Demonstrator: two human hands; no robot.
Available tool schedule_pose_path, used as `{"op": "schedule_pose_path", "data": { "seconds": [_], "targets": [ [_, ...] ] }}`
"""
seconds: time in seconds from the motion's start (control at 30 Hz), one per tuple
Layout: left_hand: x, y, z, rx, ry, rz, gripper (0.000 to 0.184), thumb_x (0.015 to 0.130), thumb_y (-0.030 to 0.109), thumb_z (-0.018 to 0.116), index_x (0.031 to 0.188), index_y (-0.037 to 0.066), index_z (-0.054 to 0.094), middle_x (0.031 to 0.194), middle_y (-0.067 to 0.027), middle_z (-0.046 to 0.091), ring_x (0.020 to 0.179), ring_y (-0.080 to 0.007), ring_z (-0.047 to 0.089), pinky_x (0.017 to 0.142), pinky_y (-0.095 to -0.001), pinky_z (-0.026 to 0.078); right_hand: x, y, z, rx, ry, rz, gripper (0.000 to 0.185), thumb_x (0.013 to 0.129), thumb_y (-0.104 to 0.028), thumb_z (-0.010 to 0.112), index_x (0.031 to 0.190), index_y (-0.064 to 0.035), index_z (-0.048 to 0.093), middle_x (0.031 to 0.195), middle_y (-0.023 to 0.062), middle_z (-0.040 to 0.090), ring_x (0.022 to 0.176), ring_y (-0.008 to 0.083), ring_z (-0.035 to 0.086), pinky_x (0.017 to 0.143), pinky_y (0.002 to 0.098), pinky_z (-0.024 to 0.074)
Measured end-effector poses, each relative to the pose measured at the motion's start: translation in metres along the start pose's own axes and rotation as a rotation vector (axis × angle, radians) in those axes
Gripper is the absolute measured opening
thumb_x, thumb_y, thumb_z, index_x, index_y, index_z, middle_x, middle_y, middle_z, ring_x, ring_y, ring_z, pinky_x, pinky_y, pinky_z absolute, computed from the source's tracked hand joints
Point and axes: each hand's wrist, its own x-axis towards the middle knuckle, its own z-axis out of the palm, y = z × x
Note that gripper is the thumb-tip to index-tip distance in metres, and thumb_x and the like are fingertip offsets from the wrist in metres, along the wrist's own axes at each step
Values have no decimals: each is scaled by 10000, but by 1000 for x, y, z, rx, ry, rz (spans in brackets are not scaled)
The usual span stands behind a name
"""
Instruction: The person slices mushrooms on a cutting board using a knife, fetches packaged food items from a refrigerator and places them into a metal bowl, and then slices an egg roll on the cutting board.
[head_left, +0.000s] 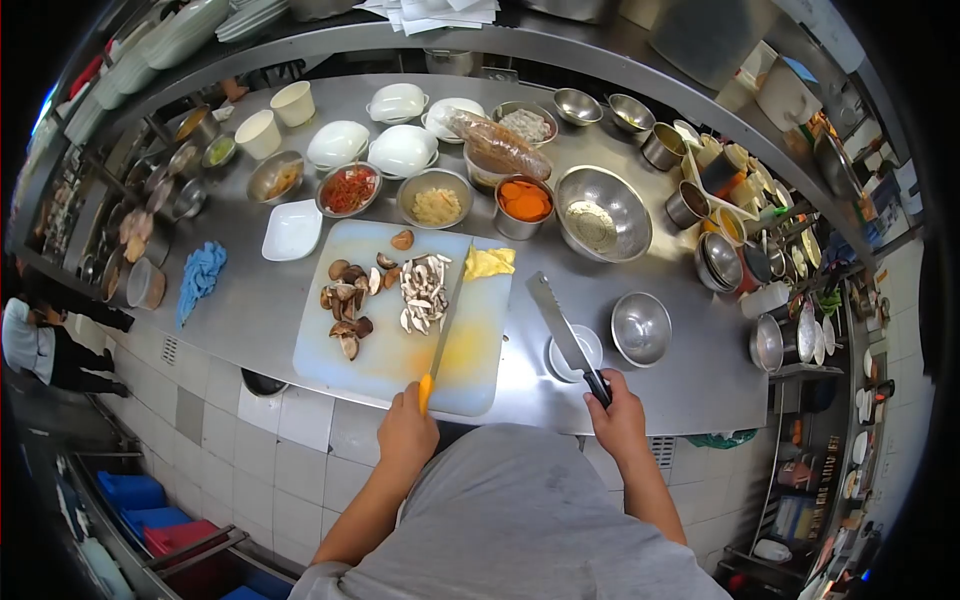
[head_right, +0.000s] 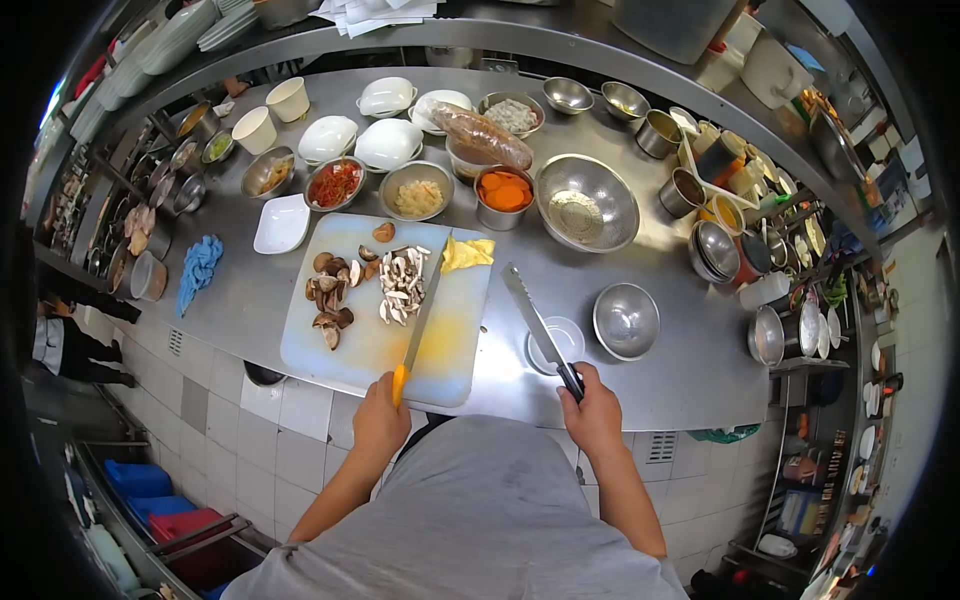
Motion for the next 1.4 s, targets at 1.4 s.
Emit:
{"op": "schedule_pose_path", "data": {
  "seconds": [1.4],
  "targets": [
    [112,-193,-144,365,94,-114,619,806,343,935,1270,-19,742,1237,-219,692,1176,-397,659,965,-527,561,68,-61,75,-88,50,-3,657,1043,-140,679,1656,-287,494,1074,227,759,970,439,735,854,524,577]
  ]
}}
